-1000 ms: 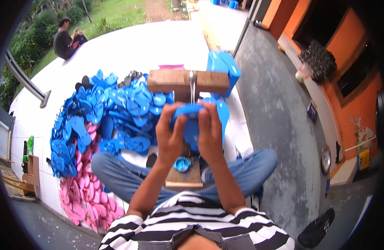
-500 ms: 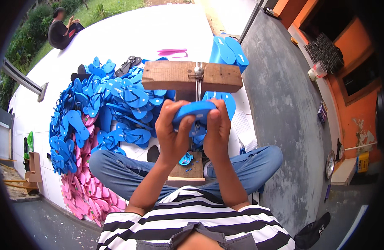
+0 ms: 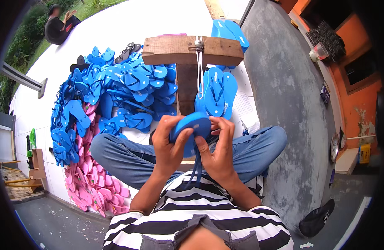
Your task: The person attaches straps to blue sandal soles using a metal tool mounted on a wooden block.
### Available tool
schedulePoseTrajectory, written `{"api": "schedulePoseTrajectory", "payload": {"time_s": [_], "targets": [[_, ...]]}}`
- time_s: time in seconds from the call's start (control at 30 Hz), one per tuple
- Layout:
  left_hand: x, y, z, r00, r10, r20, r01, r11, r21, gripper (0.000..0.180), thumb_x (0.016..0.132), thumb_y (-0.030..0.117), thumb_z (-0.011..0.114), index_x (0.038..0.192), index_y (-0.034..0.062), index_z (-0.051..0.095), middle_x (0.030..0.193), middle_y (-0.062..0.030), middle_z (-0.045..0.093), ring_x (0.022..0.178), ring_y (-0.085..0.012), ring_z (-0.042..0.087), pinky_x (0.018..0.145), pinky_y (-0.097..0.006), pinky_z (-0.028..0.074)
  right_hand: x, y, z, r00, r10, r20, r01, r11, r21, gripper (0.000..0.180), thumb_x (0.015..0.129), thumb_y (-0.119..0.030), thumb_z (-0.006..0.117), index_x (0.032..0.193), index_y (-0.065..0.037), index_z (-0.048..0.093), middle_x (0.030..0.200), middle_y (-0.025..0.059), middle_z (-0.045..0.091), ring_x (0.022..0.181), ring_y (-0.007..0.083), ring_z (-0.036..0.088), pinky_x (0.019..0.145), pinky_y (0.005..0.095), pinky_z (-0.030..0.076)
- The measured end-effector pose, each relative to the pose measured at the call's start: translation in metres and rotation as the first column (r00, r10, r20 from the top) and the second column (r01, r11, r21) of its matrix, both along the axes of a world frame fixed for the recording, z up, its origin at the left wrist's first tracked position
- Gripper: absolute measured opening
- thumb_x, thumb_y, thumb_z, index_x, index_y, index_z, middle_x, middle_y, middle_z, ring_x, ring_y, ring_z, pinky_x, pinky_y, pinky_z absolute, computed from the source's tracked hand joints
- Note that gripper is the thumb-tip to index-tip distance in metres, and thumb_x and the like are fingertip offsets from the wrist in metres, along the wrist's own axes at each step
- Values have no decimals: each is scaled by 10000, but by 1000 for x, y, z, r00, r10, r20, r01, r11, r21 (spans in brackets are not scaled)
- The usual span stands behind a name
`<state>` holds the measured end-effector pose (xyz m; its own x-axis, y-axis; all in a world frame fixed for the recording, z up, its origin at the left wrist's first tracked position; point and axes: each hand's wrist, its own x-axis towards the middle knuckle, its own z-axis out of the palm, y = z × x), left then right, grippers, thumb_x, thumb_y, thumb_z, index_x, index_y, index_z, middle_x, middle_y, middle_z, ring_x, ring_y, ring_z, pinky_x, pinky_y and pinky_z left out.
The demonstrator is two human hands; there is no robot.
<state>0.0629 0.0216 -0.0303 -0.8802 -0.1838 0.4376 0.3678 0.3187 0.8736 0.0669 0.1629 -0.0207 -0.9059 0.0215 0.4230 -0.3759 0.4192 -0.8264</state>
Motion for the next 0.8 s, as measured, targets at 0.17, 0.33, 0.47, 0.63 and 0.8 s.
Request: {"api": "schedulePoseTrajectory", "payload": {"time_s": [0.17,0.33,0.47,0.63,0.8], "targets": [[-17,0,12,1000,-1,14,-1,995,98,245,865,47,717,1076,-8,604,961,-108,622,852,-188,624,757,-282,505,-6,1,-14,995,73,-75,-45,945,324,332,897,-265,693,1066,-1,586,917,136,613,823,309,606,774,405,472],[-28,-3,6,992,-70,-105,61,994,-85,336,858,24,712,1158,7,562,1128,-166,667,998,-256,678,839,-330,529,-10,-4,-18,922,293,255,-210,928,-308,242,1017,-217,526,964,10,587,713,92,599,610,202,603,582,286,466],[-30,-6,-1,987,-135,-85,127,988,-86,397,850,22,716,1202,21,532,1184,-174,669,999,-293,693,831,-346,545,-10,-7,-24,727,591,348,-155,636,-756,338,1051,-291,461,947,2,593,730,42,598,639,114,590,612,259,479],[-42,-15,-9,975,23,-220,-70,976,-207,383,862,63,727,1191,22,536,1106,-153,690,877,-274,711,729,-325,548,-4,-10,-25,681,599,421,-198,704,-682,456,1044,-426,416,1065,-5,590,867,80,613,782,172,616,704,309,513],[-36,-30,-9,995,20,-100,12,952,305,412,945,200,649,1240,9,433,1007,-137,647,925,-128,598,791,-267,480,-6,-21,-57,454,867,206,18,222,-975,723,980,-651,313,1318,-42,508,1232,116,574,1171,232,528,986,413,414]]}}
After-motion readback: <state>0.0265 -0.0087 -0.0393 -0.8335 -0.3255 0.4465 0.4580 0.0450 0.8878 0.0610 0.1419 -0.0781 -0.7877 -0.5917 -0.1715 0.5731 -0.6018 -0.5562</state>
